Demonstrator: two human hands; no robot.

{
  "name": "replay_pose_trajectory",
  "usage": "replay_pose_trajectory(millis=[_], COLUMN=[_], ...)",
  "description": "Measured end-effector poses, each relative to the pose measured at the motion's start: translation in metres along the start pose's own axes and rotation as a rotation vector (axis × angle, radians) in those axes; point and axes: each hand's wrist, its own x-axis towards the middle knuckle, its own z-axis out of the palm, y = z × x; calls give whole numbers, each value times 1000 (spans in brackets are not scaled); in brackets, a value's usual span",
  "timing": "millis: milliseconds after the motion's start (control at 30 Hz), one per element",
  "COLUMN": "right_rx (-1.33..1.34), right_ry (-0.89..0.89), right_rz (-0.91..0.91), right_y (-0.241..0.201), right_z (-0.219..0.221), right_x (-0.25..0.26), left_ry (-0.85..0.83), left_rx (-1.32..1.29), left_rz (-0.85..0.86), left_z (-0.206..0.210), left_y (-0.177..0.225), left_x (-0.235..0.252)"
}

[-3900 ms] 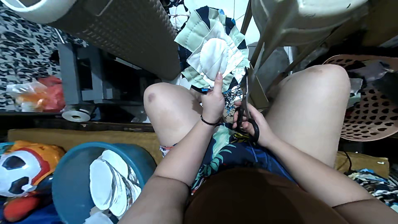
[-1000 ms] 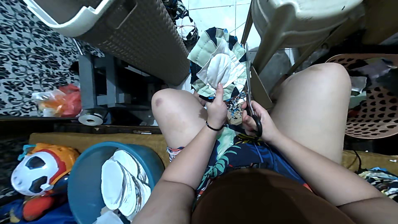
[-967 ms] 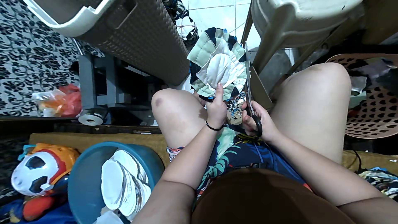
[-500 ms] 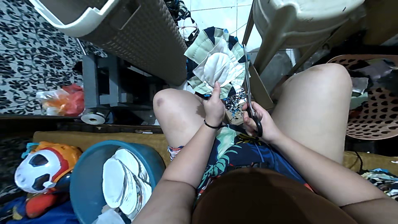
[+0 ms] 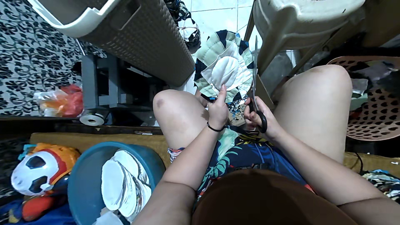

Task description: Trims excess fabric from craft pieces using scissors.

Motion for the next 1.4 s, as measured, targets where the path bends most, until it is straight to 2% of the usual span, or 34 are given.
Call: replay_pose_trajectory(millis=[500,867,1133,1400], right_rx=[54,11,58,65], right_ry=[27,-19,-42,-25], right_rz=[64,86,25,20], right_y=[-6,-6,-5,-6], right_z=[2,0,-6,-6], right_x=[-5,-9,-5,-6], left_ry=[47,100,-26,-11], left_rx=[-4,30,9,32], left_rz=[27,-124,-44,-48], left_z=[-6,-9,-15,-12], left_y=[3,19,10,13], left_x=[9,17,14,14])
